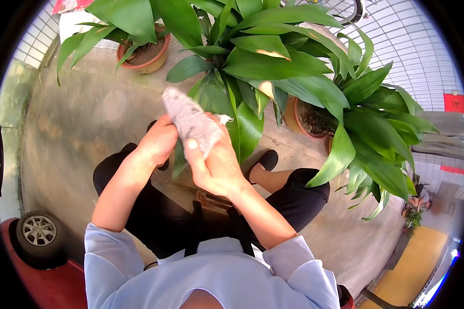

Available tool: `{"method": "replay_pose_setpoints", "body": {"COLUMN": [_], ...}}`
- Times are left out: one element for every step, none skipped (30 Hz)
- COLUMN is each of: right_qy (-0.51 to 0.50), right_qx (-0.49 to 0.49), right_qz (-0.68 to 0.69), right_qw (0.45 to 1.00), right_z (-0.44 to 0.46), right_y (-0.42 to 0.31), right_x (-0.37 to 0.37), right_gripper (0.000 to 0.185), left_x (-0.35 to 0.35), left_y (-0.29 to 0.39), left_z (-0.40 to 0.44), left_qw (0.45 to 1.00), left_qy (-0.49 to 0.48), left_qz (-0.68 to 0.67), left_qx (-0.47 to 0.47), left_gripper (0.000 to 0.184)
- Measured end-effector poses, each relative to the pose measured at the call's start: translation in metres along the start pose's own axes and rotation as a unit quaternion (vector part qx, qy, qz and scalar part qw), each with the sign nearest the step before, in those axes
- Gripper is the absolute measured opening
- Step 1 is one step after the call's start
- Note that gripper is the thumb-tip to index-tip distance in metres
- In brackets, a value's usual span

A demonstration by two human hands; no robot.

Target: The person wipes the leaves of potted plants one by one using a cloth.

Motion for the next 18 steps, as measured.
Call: {"method": "replay_pose_setpoints", "body": {"right_qy": [-0.019, -0.029, -0.039, -0.084, -0.124, -0.135, -0.146, -0.130, -0.114, -0.118, -0.108, -0.098, -0.088, -0.092, -0.078, -0.063, -0.048, -0.027], "right_qx": [-0.016, -0.025, -0.033, -0.157, -0.279, -0.306, -0.332, -0.337, -0.341, -0.334, -0.312, -0.291, -0.270, -0.275, -0.287, -0.299, -0.312, -0.338], "right_qz": [-0.012, 0.028, 0.070, 0.094, 0.105, 0.082, 0.058, 0.058, 0.058, 0.045, 0.036, 0.028, 0.021, -0.007, -0.049, -0.091, -0.132, -0.138], "right_qw": [1.000, 0.999, 0.996, 0.979, 0.946, 0.939, 0.930, 0.931, 0.931, 0.934, 0.943, 0.951, 0.959, 0.957, 0.953, 0.948, 0.940, 0.930], "right_z": [0.010, 0.023, 0.035, 0.039, 0.040, 0.049, 0.057, 0.063, 0.069, 0.078, 0.088, 0.095, 0.103, 0.110, 0.117, 0.124, 0.130, 0.133], "right_y": [0.008, 0.010, 0.011, 0.034, 0.056, 0.067, 0.079, 0.097, 0.116, 0.126, 0.132, 0.137, 0.142, 0.152, 0.165, 0.179, 0.188, 0.199], "right_x": [-0.013, -0.016, -0.019, -0.025, -0.030, -0.031, -0.032, -0.037, -0.043, -0.047, -0.050, -0.054, -0.057, -0.060, -0.060, -0.059, -0.056, -0.052], "right_gripper": [0.045, 0.046, 0.046, 0.053, 0.061, 0.064, 0.068, 0.069, 0.070, 0.067, 0.066, 0.065, 0.064, 0.063, 0.063, 0.064, 0.064, 0.066], "left_x": [0.005, 0.012, 0.019, 0.023, 0.025, 0.025, 0.028, 0.030, 0.031, 0.031, 0.028, 0.027, 0.027, 0.028, 0.029, 0.027, 0.026, 0.024], "left_y": [-0.002, -0.011, -0.020, -0.021, -0.021, -0.022, -0.025, -0.026, -0.026, -0.023, -0.019, -0.019, -0.021, -0.023, -0.025, -0.022, -0.019, -0.016], "left_z": [0.002, 0.005, 0.005, 0.006, 0.007, 0.008, 0.007, 0.005, 0.004, 0.002, 0.000, -0.001, -0.001, 0.000, 0.001, -0.001, -0.003, -0.005], "left_qw": [1.000, 1.000, 0.998, 0.999, 0.999, 0.998, 0.998, 0.998, 0.998, 0.998, 0.998, 0.998, 0.998, 0.997, 0.997, 0.997, 0.996, 0.996], "left_qy": [0.016, 0.015, 0.016, 0.003, -0.013, -0.030, -0.030, -0.030, -0.028, -0.025, -0.022, -0.020, -0.021, -0.023, -0.026, -0.031, -0.043, -0.054], "left_qz": [0.011, 0.004, -0.004, 0.012, 0.031, 0.049, 0.046, 0.043, 0.041, 0.034, 0.026, 0.020, 0.024, 0.030, 0.035, 0.029, 0.027, 0.025], "left_qx": [-0.013, 0.024, 0.061, 0.046, 0.031, 0.018, 0.029, 0.040, 0.049, 0.049, 0.049, 0.051, 0.057, 0.062, 0.066, 0.070, 0.067, 0.064], "left_gripper": [0.029, 0.027, 0.024, 0.023, 0.022, 0.022, 0.020, 0.019, 0.018, 0.018, 0.017, 0.017, 0.017, 0.017, 0.017, 0.018, 0.019, 0.020]}}
Point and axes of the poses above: each hand's wrist, its own z-axis towards the middle knuckle, its own x-axis out of the back of the hand, y = z × x, the point moved 7 cm from there along z, towards the middle knuckle, and after that the axes turned 5 degrees about z, right-handed, at the moved point
